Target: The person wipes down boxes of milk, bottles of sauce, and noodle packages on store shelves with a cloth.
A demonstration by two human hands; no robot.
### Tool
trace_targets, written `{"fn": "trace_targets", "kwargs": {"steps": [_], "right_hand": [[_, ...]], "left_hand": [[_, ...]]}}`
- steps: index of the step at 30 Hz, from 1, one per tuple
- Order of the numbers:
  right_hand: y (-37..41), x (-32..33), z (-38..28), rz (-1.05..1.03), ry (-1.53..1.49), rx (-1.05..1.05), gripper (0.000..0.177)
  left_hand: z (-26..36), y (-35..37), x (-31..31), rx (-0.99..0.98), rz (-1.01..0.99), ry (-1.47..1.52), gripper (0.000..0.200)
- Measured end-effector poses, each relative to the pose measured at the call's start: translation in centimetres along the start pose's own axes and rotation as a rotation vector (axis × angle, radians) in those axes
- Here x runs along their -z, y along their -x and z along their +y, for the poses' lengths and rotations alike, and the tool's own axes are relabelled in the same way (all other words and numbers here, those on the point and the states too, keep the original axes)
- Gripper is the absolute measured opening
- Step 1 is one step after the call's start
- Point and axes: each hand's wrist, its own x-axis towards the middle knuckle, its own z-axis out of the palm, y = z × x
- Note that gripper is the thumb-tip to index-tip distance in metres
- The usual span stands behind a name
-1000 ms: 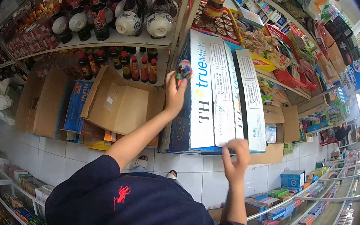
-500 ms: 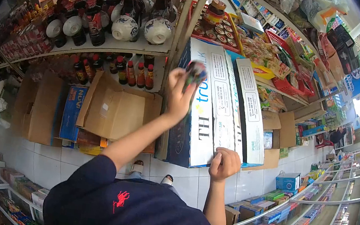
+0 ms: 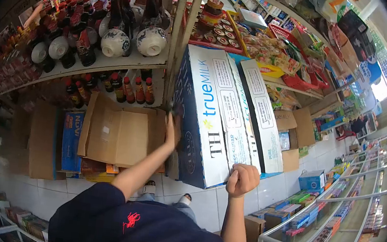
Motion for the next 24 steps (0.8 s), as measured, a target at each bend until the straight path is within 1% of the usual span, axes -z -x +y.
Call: {"fn": "trace_targets", "kwargs": {"steps": [1,2,3,4,5,7,9,11,12,13,14,15,17,19,21,22,23,24], "right_hand": [[0.1,0.1,0.2,-0.022,-0.046,-0.008,0.005],[-0.3,0.4,-0.2,-0.091,-0.05,-0.044,0.003],[-0.8,0.9,-0.7,-0.158,-0.056,-0.08,0.003],[-1.3,1.7,-0.9,-0.253,-0.214,-0.108,0.003],[-1.1,3.1,-1.2,-0.353,-0.474,-0.307,0.004],[-0.1,6.3,-0.9,-0.598,-1.124,-0.484,0.003],[-0.8,9.0,-1.2,-1.254,-1.435,-0.269,0.013],[-0.4,11.5,-2.3,-1.417,-1.439,-0.353,0.026],[-0.1,12.4,-2.1,-1.403,-1.442,-0.358,0.026],[0.3,13.3,-1.6,-1.376,-1.377,-0.357,0.027],[0.8,14.3,-0.9,-1.35,-1.313,-0.356,0.028],[1.4,15.1,0.2,-1.341,-1.315,-0.355,0.028],[3.0,16.7,2.8,-1.353,-1.374,-0.256,0.024],[4.4,18.1,5.7,-1.355,-1.395,-0.209,0.02],[5.2,19.5,8.2,-1.355,-1.422,-0.159,0.017],[5.4,20.1,9.4,-1.331,-1.402,-0.172,0.014],[5.4,20.7,10.6,-1.309,-1.384,-0.185,0.012],[5.5,21.2,11.6,-1.24,-1.38,-0.188,0.011]], "left_hand": [[-0.9,2.7,0.1,0.071,-0.021,0.014,0.045],[-1.4,5.2,0.5,0.049,-0.04,0.058,0.047],[-0.8,7.7,1.1,0.095,-0.035,0.045,0.045],[0.7,9.6,2.0,0.149,-0.041,0.104,0.043],[0.8,10.9,2.9,0.145,-0.049,0.092,0.043],[1.0,12.4,3.9,0.123,-0.163,0.216,0.04],[3.7,13.4,5.8,0.141,-0.202,0.227,0.036],[5.5,14.2,6.8,0.202,-0.153,0.326,0.033],[5.9,14.4,7.2,0.169,-0.105,0.359,0.033],[6.3,14.6,7.5,0.136,-0.056,0.392,0.033],[7.4,14.9,7.9,0.134,-0.064,0.386,0.033],[9.1,15.2,8.3,0.079,0.018,0.406,0.032],[12.1,16.1,8.8,-0.028,0.186,0.449,0.031],[13.7,16.8,8.3,-0.171,0.232,0.545,0.029],[13.9,17.3,7.4,-0.246,0.244,0.642,0.029],[16.0,18.3,6.2,-0.298,0.249,0.647,0.029],[16.9,19.0,5.2,-0.3,0.25,0.638,0.029],[17.7,19.6,4.1,-0.408,0.25,0.557,0.03]]}}
